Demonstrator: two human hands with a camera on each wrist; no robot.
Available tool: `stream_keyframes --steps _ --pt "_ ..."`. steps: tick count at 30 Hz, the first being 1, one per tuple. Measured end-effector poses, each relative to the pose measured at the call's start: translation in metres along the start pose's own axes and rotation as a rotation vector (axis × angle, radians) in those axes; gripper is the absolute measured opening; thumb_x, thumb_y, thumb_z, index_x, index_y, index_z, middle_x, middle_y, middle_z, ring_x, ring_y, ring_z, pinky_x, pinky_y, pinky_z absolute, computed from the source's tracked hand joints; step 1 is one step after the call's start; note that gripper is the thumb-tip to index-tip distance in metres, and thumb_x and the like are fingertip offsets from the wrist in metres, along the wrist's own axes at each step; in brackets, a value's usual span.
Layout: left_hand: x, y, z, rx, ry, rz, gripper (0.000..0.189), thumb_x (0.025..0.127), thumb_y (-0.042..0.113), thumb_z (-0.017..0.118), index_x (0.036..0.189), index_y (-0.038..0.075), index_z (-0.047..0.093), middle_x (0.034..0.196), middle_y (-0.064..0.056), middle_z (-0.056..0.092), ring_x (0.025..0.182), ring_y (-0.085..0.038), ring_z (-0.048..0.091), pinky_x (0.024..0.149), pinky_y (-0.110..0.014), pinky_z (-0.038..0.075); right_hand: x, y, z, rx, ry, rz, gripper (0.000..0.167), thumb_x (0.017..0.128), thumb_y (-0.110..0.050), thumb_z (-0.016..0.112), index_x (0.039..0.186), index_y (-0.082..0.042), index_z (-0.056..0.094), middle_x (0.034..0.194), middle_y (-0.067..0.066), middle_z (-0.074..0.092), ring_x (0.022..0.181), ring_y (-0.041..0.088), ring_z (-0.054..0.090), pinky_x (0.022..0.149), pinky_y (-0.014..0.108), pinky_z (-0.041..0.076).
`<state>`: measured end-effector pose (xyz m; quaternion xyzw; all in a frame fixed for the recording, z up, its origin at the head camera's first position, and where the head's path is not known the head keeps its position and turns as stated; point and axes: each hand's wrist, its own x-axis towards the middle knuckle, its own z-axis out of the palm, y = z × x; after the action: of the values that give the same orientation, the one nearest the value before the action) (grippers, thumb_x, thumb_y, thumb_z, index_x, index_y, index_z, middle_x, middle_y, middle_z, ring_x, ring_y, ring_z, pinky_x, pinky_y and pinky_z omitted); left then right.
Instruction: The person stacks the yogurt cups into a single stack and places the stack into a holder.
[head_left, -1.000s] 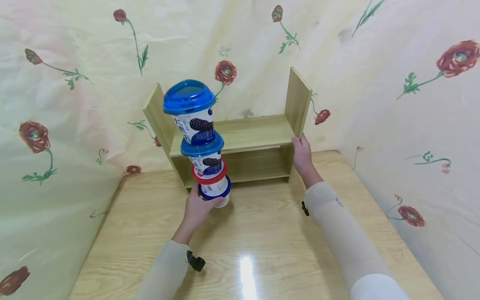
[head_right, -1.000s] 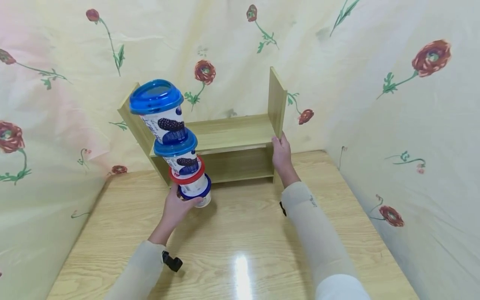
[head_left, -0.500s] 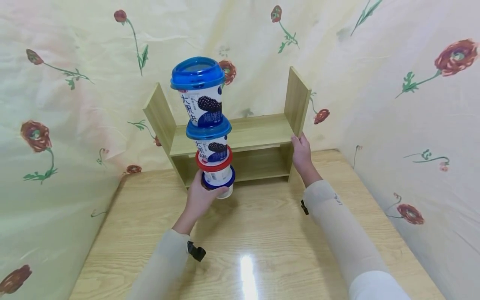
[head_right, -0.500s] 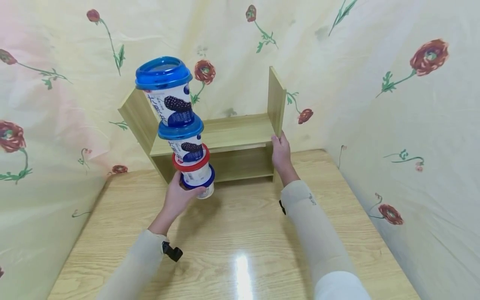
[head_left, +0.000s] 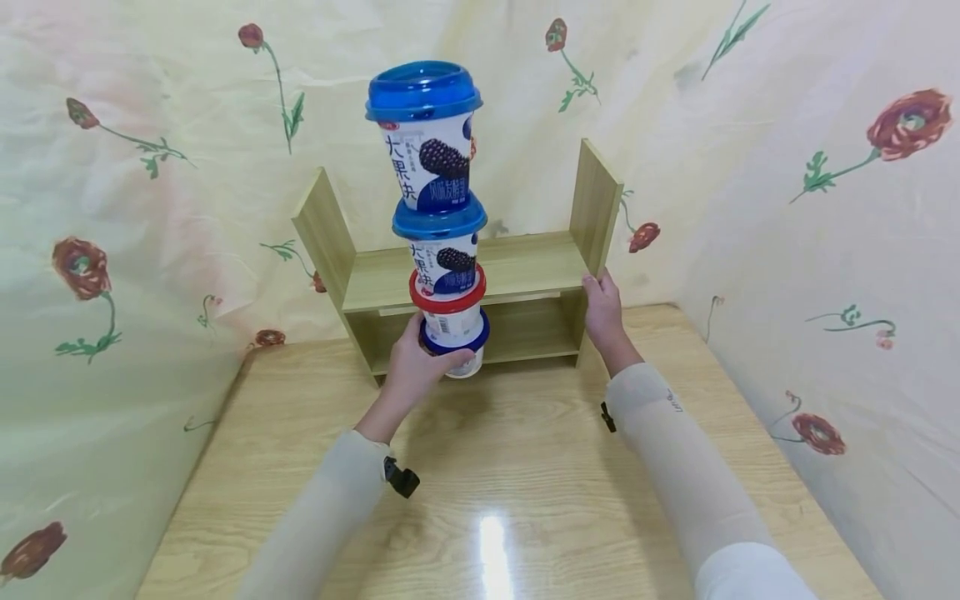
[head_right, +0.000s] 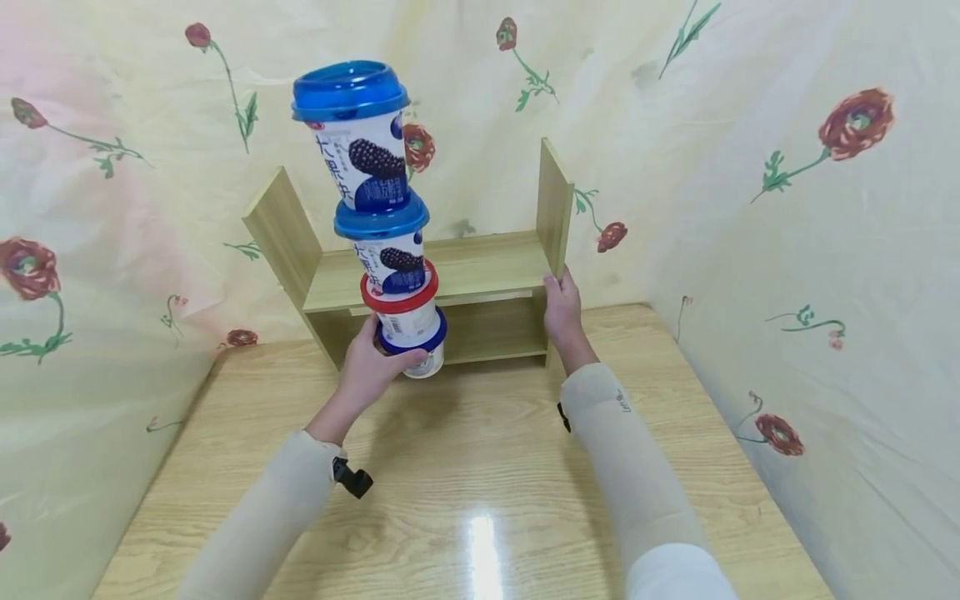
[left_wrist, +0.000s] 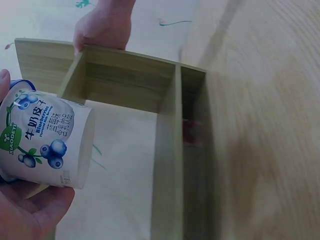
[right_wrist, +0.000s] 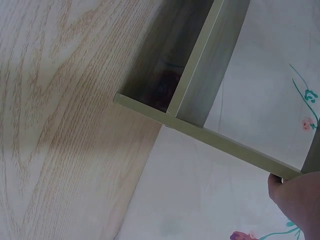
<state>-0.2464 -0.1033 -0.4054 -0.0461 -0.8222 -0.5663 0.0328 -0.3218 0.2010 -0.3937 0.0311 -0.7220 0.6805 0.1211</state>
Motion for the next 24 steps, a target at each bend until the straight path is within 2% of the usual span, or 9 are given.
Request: stream_keyframes --steps 5,12,18,24 --pt "0.007 0.013 -0.003 0.015 0.007 0.058 0.104 0.071 0.059 0.085 0.153 0.022 0.034 0.143 -0.002 0.053 0.128 -0.028 0.054 0.106 -0.052 0.046 0.0 0.001 0.0 -0.002 0.005 -0.003 0.046 0.107 -0.012 0.038 0.149 0.006 0.039 0.156 0.023 0.036 0.148 0.031 0.025 0.123 0.046 0.016" --pt "0.017 0.032 -0.008 0.025 0.01 0.104 0.101 0.075 0.058 0.083 0.154 0.019 0.033 0.146 -0.004 0.051 0.129 -0.028 0.053 0.107 -0.052 0.046 0.0 0.001 -0.001 -0.01 0.012 -0.009 0.045 0.107 -0.013 0.038 0.147 0.006 0.041 0.154 0.023 0.039 0.147 0.031 0.027 0.123 0.045 0.018" --pt "0.023 0.047 -0.017 -0.005 -0.007 0.112 0.098 0.077 0.055 0.083 0.154 0.021 0.034 0.147 -0.003 0.05 0.13 -0.028 0.052 0.107 -0.055 0.045 0.001 0.0 0.0 -0.015 0.006 -0.003 0.045 0.107 -0.012 0.038 0.148 0.006 0.04 0.155 0.022 0.038 0.148 0.03 0.026 0.123 0.044 0.018" --pt "0.031 0.054 -0.024 -0.018 -0.009 0.124 0.096 0.075 0.056 0.084 0.152 0.023 0.037 0.143 0.001 0.053 0.126 -0.024 0.054 0.106 -0.052 0.047 0.001 0.001 -0.001 -0.012 0.004 0.008 0.046 0.107 -0.012 0.038 0.149 0.006 0.039 0.155 0.022 0.037 0.148 0.031 0.025 0.123 0.046 0.016"
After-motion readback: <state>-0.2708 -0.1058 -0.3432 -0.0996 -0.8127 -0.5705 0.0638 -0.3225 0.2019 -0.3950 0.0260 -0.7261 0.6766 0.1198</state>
